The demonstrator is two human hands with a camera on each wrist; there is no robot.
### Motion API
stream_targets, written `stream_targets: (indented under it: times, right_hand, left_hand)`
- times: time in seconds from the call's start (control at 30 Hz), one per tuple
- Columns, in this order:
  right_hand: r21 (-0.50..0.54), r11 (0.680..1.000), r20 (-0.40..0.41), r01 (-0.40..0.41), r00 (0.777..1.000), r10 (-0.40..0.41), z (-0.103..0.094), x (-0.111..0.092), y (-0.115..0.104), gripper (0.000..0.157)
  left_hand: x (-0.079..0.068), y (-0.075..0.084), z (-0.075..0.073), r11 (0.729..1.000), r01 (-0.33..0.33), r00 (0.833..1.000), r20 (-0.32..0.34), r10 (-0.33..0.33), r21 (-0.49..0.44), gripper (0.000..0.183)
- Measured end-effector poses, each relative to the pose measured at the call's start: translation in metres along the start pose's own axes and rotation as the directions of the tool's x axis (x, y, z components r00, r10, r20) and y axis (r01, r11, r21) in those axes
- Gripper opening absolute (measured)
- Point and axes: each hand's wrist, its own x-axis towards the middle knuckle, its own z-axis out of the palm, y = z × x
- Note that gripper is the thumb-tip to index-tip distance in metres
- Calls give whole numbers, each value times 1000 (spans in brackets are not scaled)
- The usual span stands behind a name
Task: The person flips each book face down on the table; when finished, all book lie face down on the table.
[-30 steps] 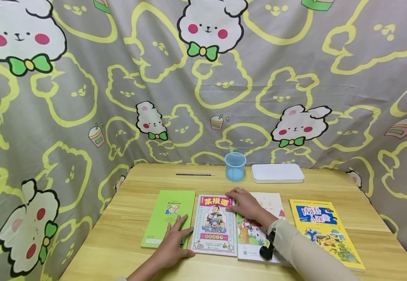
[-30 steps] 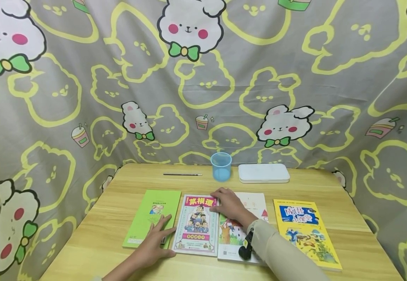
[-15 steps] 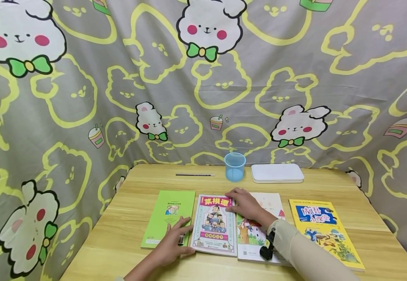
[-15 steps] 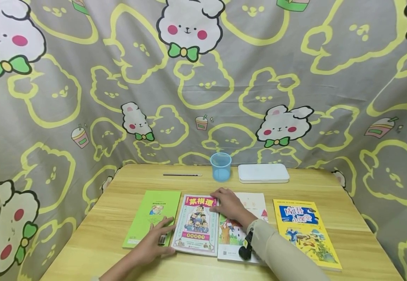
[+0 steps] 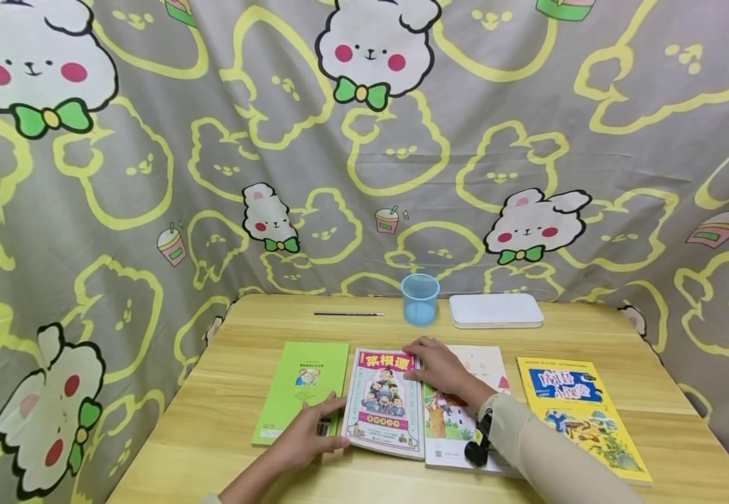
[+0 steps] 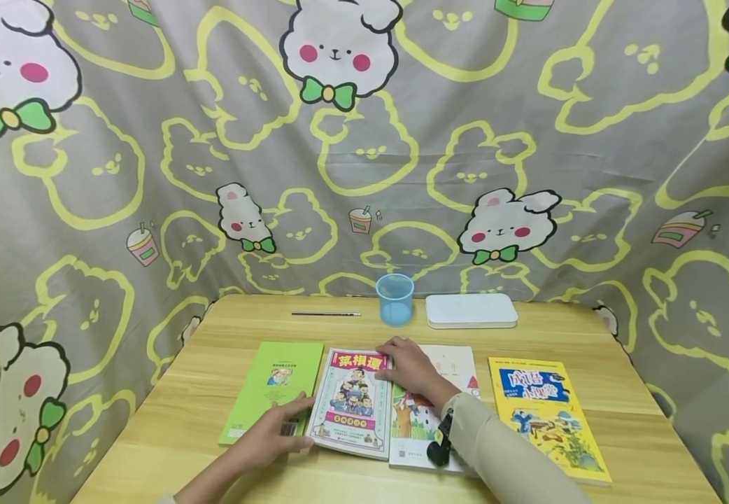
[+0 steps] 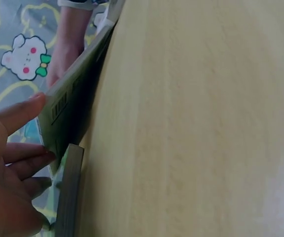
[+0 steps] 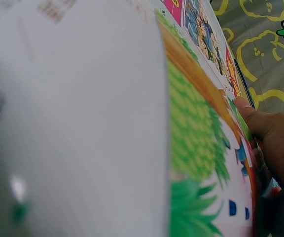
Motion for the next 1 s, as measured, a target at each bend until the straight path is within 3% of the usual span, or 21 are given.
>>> stream_targets:
  times: [0.2,0.33,0.43,0.53,0.67,0.73,0.87,1.0]
  right_hand:
    - [0,1000,5,-9,1000,9,0,0,0,59]
    - [5,1000,2,-10,1000,10,-1,0,-1,59]
    - [8,1000,-3,-11,1000,11,-1,0,-2,59]
    - [5,1000,-7,-16,1000,16,0,1,-2,58]
    - [4,1000,-15,-20,1000,20,2,1,-2,58]
    - [5,1000,-18,-21,1000,21,2,1,-2,58]
    - [-2,1000,-22,-22,1000,22,3,2,-1,59]
    - [-11,1000,-20,-23,1000,23,3,2,0,59]
  left_hand:
    - [2,3,0,998,-4,1000,3,4,-69,78]
    - [5,4,2,968,-12,1000,12,16,-252,79]
    - [7,4,4,887,11,1000,29,3,-461,78]
    - [8,3,6,773,44,999,37,-26,-633,75]
    - [6,2,9,638,69,997,32,-69,-767,75]
    - [6,3,11,594,72,996,28,-83,-801,76]
    - [6,5,13,537,72,996,27,-91,-841,77]
    - [6,6,14,531,73,996,38,-77,-844,82]
